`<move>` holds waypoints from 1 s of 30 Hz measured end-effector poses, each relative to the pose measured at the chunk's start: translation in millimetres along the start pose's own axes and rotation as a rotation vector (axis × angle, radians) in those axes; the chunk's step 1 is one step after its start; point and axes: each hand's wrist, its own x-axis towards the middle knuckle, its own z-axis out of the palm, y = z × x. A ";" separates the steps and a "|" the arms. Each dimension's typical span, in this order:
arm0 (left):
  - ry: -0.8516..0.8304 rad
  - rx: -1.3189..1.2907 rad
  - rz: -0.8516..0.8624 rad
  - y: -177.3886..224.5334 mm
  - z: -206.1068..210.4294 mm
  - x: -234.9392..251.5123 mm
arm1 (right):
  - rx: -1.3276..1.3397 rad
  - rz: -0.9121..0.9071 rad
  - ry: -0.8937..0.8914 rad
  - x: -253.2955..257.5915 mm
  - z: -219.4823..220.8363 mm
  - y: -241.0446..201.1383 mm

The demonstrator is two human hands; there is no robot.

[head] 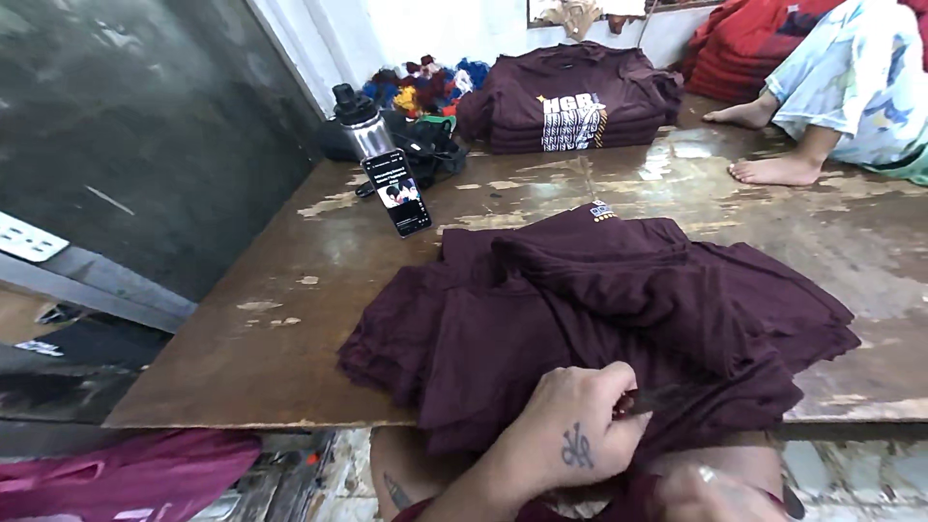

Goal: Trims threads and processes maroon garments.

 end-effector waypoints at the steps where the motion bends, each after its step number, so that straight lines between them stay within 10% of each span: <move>1: 0.024 0.028 0.008 0.5 2.7 -1.4 | -0.057 -0.004 0.056 -3.5 -9.2 7.5; 13: 0.163 0.157 0.057 0.2 20.8 -4.0 | -0.174 -0.096 0.176 1.2 -32.2 31.9; 22: 0.510 -1.032 0.024 -14.1 34.0 3.8 | -0.427 0.011 0.157 -18.3 -7.3 66.9; 30: 0.334 -1.270 -0.017 -17.0 28.9 -0.6 | -0.367 0.120 0.068 9.2 -16.7 52.3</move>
